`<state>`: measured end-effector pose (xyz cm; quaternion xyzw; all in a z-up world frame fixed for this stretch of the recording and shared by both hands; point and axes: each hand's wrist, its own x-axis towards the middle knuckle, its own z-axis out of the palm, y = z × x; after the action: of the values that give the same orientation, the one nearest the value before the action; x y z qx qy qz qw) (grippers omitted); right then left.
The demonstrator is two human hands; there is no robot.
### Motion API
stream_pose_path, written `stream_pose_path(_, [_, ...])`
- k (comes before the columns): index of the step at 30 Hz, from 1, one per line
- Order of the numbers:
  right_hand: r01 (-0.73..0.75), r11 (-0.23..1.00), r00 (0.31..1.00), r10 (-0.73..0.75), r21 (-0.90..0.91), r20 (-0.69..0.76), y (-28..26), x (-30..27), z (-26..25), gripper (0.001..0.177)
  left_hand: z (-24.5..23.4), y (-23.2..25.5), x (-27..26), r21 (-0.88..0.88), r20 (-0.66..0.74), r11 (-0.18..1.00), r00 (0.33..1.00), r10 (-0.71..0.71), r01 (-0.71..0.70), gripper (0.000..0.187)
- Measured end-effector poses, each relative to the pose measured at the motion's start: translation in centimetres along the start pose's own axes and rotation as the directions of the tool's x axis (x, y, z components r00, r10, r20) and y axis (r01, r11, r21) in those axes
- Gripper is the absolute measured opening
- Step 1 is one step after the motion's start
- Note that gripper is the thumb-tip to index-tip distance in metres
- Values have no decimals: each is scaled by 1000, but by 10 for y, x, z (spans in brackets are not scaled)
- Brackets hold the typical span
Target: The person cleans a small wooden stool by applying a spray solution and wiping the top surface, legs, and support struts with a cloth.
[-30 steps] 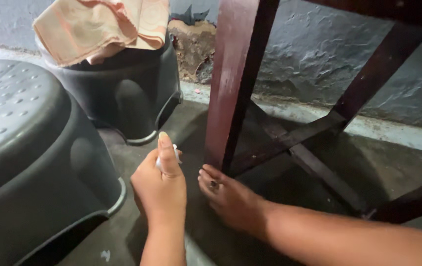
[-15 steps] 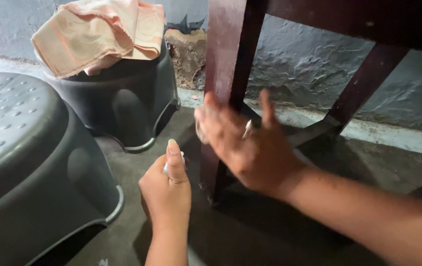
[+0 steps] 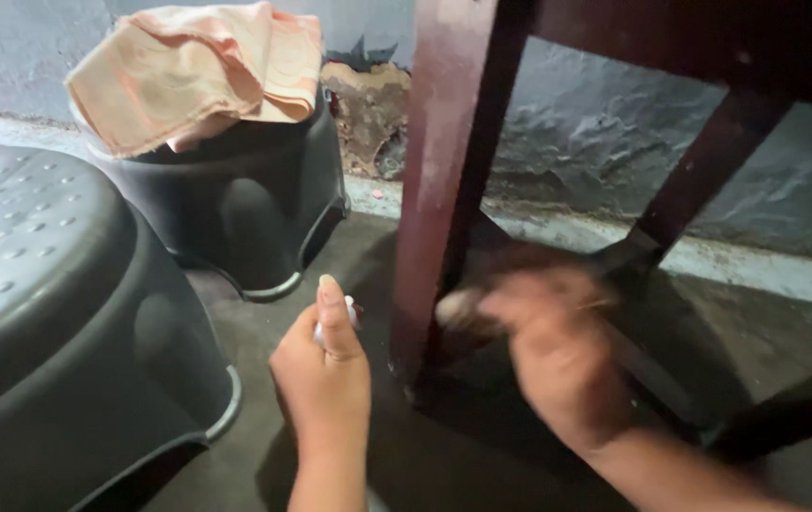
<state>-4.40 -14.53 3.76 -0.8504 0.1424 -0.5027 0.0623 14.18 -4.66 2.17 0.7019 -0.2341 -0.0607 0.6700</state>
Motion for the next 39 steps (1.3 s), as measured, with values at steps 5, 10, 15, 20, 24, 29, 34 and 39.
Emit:
stream_pose_path(5, [-371, 224, 738, 660, 901, 139, 17, 45, 21, 30, 3, 3, -2, 27, 1, 999, 999, -37, 37, 67])
stream_pose_path(10, [-439, -58, 671, 643, 896, 370, 3, 76, 57, 44, 1, 1, -1, -57, 11, 997, 998, -57, 58, 67])
stream_pose_path(15, [-812, 189, 490, 735, 552, 469, 9, 35, 78, 49, 7, -5, -1, -49, 4, 998, 999, -40, 40, 67])
stream_pose_path(20, [-643, 47, 752, 232, 764, 618, 19, 60, 74, 39, 13, -7, -1, -5, 26, 999, 999, -34, 34, 68])
stream_pose_path(24, [-479, 77, 856, -177, 874, 485, 31, 125, 56, 51, 12, -11, 1, -78, 1, 997, 1000, 5, -5, 65])
stream_pose_path(29, [-479, 36, 867, 180, 877, 466, 9, 147, 30, 46, 12, -11, 6, -64, 2, 998, 1000, -27, 27, 66])
stream_pose_path(34, [-344, -67, 903, 252, 937, 349, -3, 118, 33, 58, 16, -20, 4, -46, 8, 997, 998, -58, 59, 66])
stream_pose_path(39, [-445, -16, 812, 415, 896, 411, 10, 90, 49, 55, 19, -11, 2, -32, 55, 991, 991, -125, 127, 68])
